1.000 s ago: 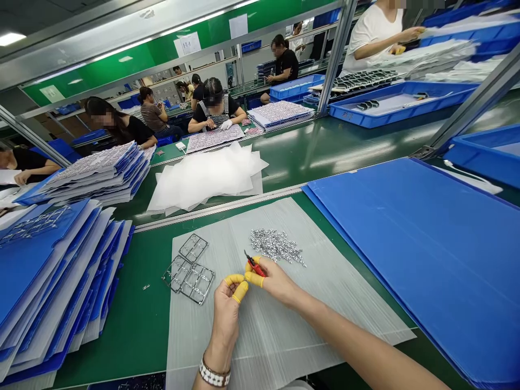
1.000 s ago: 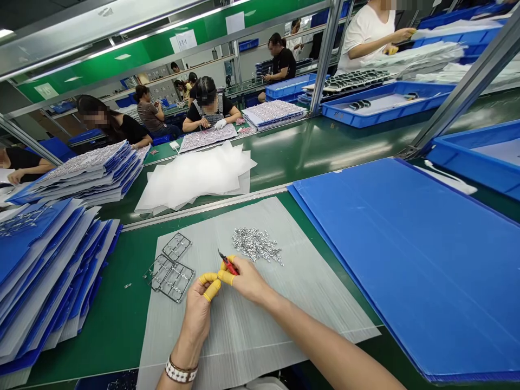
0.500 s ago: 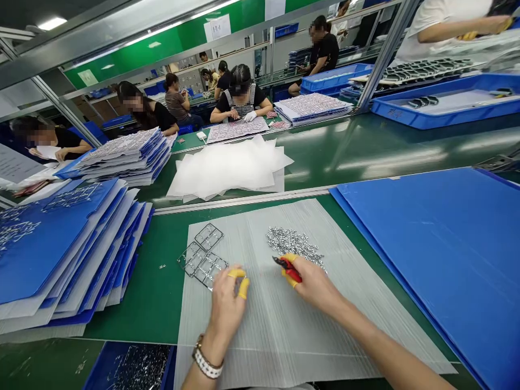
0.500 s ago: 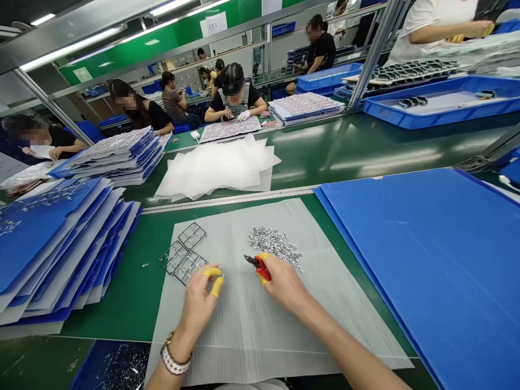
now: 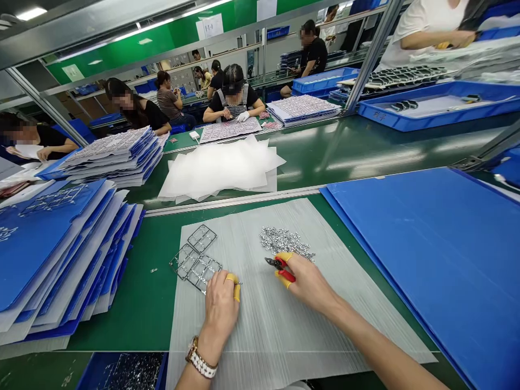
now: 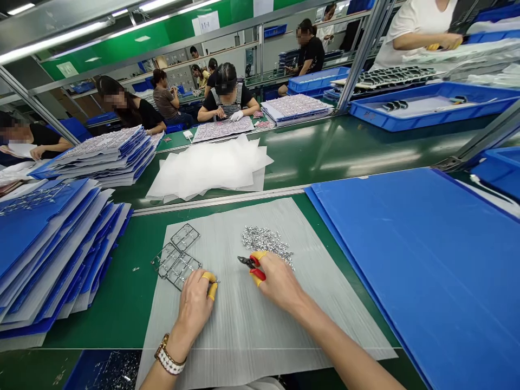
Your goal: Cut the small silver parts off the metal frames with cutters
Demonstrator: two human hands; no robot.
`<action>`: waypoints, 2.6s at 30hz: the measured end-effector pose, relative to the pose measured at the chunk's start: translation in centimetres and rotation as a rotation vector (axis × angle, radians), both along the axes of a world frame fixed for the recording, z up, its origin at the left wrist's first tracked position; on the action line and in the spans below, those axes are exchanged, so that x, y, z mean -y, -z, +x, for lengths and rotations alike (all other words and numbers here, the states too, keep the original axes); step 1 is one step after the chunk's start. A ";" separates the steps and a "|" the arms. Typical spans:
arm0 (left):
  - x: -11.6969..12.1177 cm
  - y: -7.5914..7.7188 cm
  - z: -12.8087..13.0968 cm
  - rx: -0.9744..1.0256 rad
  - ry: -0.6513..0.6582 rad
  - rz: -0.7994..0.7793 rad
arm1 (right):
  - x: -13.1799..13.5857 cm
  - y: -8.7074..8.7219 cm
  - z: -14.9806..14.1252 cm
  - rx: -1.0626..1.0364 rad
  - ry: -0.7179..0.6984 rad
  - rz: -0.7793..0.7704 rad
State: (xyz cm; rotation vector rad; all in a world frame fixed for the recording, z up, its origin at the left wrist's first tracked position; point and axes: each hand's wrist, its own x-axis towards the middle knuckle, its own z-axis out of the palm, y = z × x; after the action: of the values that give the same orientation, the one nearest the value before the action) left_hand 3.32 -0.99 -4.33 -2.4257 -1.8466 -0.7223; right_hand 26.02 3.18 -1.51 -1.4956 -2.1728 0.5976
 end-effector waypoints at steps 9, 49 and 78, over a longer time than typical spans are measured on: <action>0.6 -0.7 -0.7 0.110 0.094 -0.043 | 1.1 -0.8 -5.9 -0.160 -0.242 -0.043; -0.3 -0.3 2.4 1.483 -0.216 -0.331 | 1.3 2.3 -9.3 -1.142 0.173 -0.484; 0.0 -1.0 2.2 1.248 0.008 -0.496 | 0.5 0.0 -8.0 -1.096 0.112 -0.775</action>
State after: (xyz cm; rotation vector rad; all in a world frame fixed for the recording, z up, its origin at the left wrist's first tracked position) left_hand 5.51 -0.95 -3.33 -2.3491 -2.5361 -2.4312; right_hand 17.99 2.70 -1.47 -1.0984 -1.0131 1.8155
